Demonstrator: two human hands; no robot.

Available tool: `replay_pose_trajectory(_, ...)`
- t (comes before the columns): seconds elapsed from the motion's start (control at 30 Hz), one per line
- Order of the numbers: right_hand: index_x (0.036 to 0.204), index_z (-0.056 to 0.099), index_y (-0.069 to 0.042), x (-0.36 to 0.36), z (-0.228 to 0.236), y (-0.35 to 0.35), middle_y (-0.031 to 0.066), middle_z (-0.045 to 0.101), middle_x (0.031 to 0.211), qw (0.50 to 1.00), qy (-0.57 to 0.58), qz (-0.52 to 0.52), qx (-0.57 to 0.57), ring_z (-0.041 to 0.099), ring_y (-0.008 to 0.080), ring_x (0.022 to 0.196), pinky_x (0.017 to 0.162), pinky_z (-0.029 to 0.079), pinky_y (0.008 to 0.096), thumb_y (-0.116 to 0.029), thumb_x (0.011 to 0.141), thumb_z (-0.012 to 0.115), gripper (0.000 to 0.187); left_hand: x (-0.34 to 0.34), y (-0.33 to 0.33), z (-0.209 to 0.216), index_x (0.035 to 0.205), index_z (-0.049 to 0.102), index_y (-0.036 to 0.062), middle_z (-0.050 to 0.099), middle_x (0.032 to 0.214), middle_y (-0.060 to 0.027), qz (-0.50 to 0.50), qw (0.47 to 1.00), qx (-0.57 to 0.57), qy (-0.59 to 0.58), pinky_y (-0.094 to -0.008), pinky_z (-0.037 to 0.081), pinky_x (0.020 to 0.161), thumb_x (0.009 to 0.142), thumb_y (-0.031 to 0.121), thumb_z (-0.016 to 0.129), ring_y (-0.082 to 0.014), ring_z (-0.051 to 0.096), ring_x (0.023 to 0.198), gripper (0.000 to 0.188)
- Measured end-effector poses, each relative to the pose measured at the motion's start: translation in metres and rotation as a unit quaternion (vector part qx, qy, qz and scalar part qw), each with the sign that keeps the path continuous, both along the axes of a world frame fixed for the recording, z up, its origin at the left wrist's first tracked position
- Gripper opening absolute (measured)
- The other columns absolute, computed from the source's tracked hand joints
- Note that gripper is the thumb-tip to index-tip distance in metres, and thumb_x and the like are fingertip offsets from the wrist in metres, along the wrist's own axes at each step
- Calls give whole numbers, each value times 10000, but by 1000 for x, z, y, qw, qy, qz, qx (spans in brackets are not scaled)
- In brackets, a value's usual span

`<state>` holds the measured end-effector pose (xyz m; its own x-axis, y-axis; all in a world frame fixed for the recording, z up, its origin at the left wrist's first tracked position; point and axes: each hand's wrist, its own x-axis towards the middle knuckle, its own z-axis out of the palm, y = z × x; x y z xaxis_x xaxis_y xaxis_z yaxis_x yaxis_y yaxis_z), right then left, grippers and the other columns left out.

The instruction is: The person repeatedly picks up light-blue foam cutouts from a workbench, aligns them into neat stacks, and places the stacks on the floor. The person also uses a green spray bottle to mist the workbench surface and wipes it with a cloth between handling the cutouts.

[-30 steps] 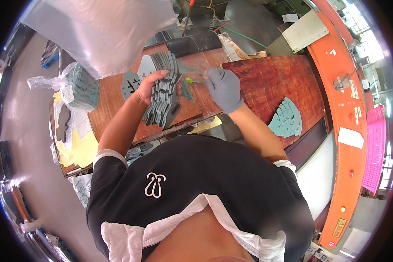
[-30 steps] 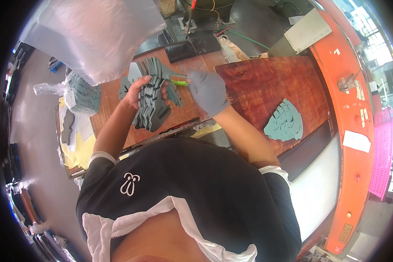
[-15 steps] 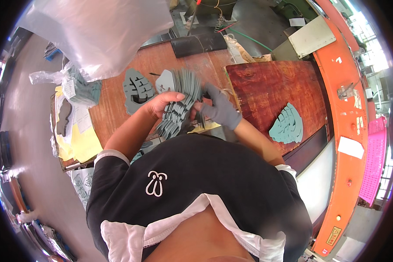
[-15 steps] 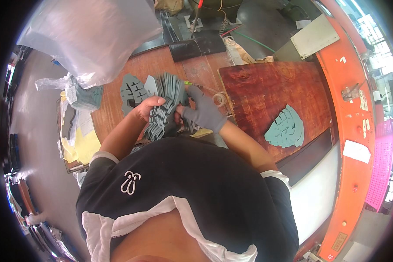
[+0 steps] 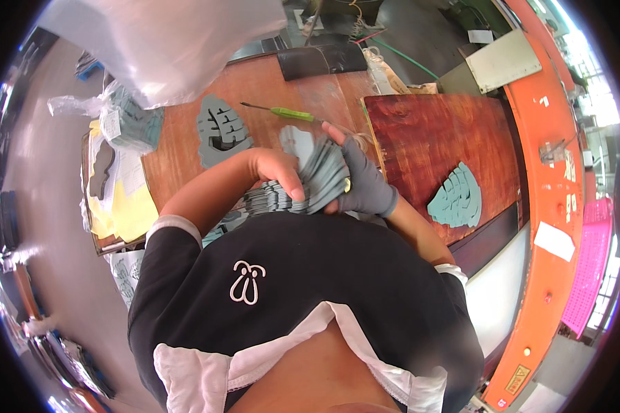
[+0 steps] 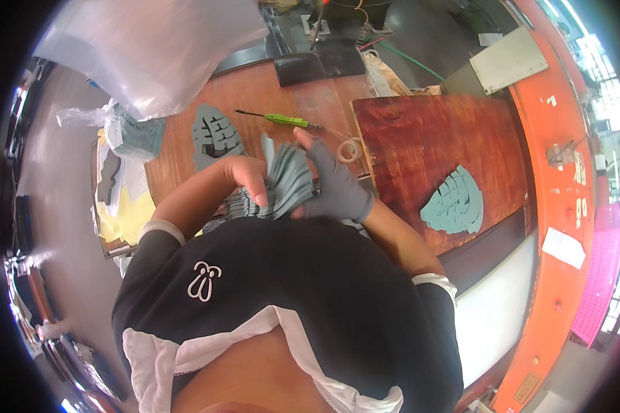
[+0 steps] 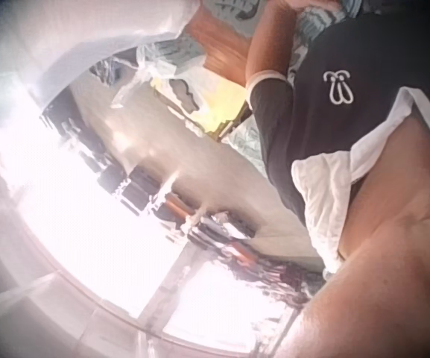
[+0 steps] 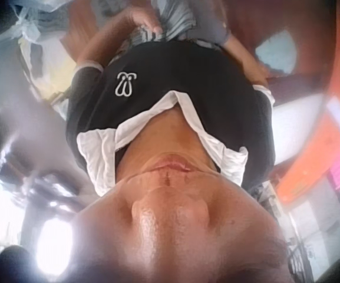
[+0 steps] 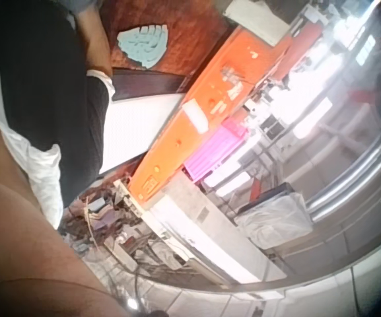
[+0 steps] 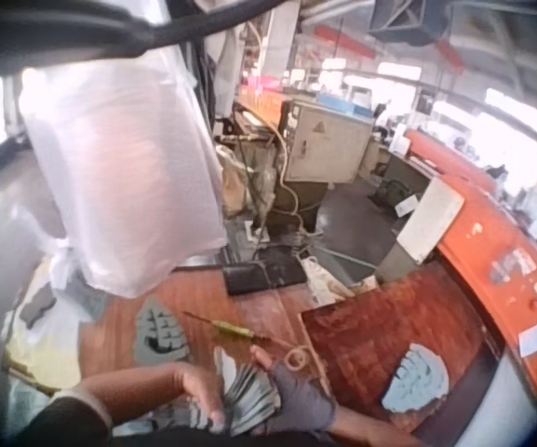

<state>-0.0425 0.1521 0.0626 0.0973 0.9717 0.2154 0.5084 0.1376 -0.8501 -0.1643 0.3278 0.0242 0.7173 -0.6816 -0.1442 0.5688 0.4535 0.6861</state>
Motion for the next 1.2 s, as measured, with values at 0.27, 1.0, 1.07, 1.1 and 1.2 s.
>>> replay_pose_trajectory(0.27,1273,317,-47,4,6,6,204,310,1382,991,-90,53,79,339,357,1271,1020,325,422,-319,430,862,1040,18,-8,12,1209,471,-55,554,1172,-165,-153,987,31,45,-335,390,950,611,6,719,-230,531,1086,651)
replay_pose_trajectory(1.0,1157,426,-5,-41,-14,0,86,566,1017,973,194,-71,-107,548,159,950,818,447,309,-180,699,701,562,-32,-27,-91,1189,533,78,649,866,-163,100,945,-309,19,-392,514,697,767,772,274,-277,633,802,852)
replay_pose_trajectory(1.07,1134,450,-4,-45,-14,5,80,565,1020,964,231,-84,-105,548,152,937,810,448,303,-170,699,698,528,-35,-28,-97,1192,526,79,648,867,-154,124,939,-321,6,-403,511,709,771,770,260,-292,631,800,852)
replay_pose_trajectory(1.1,1122,462,-3,-47,-14,6,77,565,1022,958,244,-96,-113,548,148,931,806,448,300,-165,699,697,510,-36,-29,-98,1194,522,79,647,867,-150,135,937,-323,7,-408,509,715,773,769,253,-300,631,799,852)
replay_pose_trajectory(1.2,1095,476,-3,-51,-13,10,73,576,1005,954,252,-90,-138,551,145,925,803,448,300,-145,697,704,481,-45,-31,-96,1172,532,76,641,831,-142,156,945,-289,-10,-412,511,716,774,769,228,-312,629,799,855)
